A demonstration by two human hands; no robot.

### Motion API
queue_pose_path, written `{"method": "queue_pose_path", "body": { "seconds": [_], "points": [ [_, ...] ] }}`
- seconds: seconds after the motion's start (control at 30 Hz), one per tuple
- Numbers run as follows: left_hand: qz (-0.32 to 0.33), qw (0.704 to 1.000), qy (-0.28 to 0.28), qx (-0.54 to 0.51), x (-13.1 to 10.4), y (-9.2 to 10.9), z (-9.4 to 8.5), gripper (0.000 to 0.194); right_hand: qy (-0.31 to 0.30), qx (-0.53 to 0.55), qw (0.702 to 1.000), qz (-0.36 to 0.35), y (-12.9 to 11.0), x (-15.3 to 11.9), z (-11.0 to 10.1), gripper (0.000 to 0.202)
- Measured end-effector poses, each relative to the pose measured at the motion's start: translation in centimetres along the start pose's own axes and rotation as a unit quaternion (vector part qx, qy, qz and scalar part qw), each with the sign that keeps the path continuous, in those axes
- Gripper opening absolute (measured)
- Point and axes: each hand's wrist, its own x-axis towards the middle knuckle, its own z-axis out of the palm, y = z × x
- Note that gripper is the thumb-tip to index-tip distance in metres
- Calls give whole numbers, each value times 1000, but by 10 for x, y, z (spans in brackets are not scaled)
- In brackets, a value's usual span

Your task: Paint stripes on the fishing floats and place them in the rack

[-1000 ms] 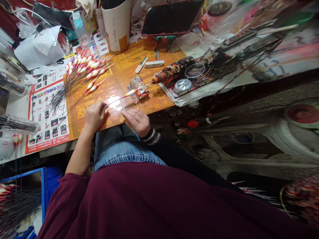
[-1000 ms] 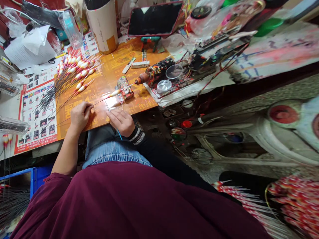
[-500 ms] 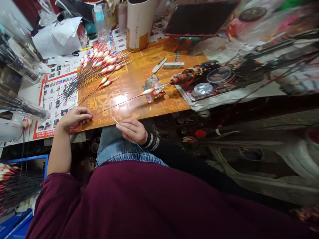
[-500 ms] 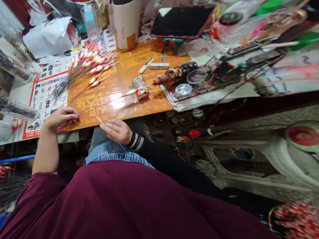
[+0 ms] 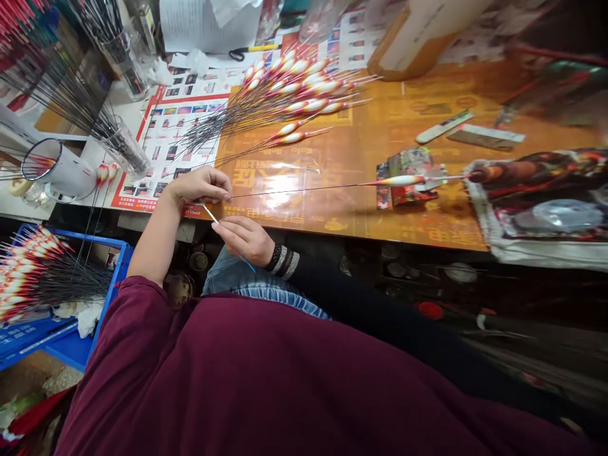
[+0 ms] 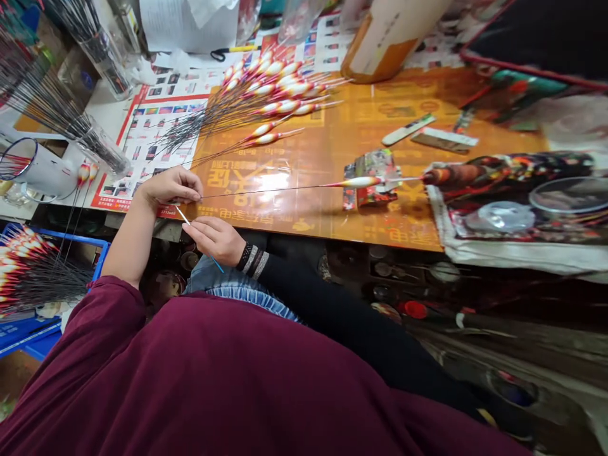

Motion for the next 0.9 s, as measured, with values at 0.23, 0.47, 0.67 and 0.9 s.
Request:
{"method": "queue_pose_path", "body": {
  "seconds": [0.23,0.47,0.67,0.9],
  "points": [
    [18,1000,-7,15,2,-1,3,31,-12,2,1000,28,0,-8,7,43],
    [16,1000,-3,21,2,0,4,29,-8,-11,999,32,-2,-6,9,45],
    [20,999,0,31,1,0,4,25,-6,-1,999,38,-2,-6,10,48],
    [21,999,1,29,1,-2,3,26,-33,7,998,53,-1,-8,9,43]
  ]
}}
